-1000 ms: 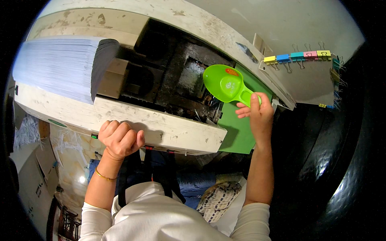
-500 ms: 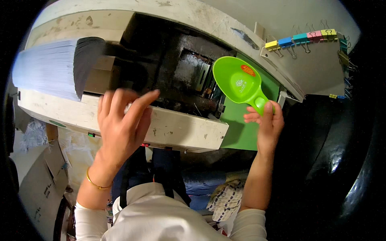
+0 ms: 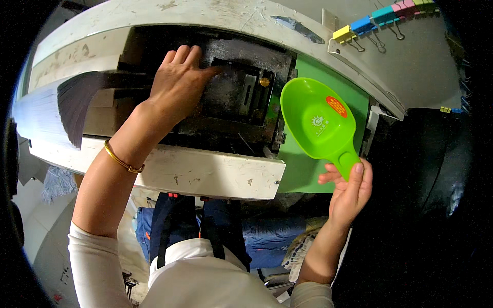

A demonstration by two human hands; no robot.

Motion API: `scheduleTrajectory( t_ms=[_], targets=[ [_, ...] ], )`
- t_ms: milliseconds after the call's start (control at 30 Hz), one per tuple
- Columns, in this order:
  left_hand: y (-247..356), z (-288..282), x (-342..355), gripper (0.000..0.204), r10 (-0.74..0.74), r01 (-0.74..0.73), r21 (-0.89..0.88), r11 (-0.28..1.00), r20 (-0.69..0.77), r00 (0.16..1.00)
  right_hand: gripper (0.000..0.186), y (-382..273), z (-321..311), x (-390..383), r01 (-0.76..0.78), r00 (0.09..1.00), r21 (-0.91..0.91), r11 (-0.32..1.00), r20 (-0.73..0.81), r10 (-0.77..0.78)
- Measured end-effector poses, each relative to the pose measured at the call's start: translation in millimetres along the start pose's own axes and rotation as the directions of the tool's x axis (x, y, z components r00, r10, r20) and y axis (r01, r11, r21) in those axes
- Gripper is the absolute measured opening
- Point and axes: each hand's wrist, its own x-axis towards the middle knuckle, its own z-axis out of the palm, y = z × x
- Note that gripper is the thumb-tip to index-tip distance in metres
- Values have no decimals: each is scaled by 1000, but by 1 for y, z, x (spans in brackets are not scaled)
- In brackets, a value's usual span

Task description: The person loads a stack of printed papers into a binding machine, adjusts internal components, and places a green sheet on the machine. They then scoop a white granular substance from a bag and pour it into the machine's interior. The person walks away from the machine at the end.

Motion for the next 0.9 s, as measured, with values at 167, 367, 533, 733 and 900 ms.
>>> scheduleTrajectory(
  t_ms=[167, 367, 533, 733, 900],
  targets=[
    [7, 5, 11, 19, -8, 9, 49, 999, -25, 1000, 32, 7, -9, -5, 13, 999, 11, 1000, -39, -13],
    [10, 11, 20, 18, -26, 18, 115, 993, 65, 998, 32, 13, -17, -7, -9, 999, 18, 1000, -39, 10],
    [10, 11, 25, 36, -14, 6, 72, 997, 110, 994, 32, 20, -24, -8, -30, 997, 19, 999, -67, 31],
    [11, 19, 28, 13, -11, 8, 131, 991, 20, 1000, 32, 18, -22, -8, -40, 998, 16, 999, -54, 41],
    [10, 19, 31, 35, 4, -10, 84, 996, 76, 997, 32, 19, -20, -8, -56, 996, 2, 998, -66, 56]
  ],
)
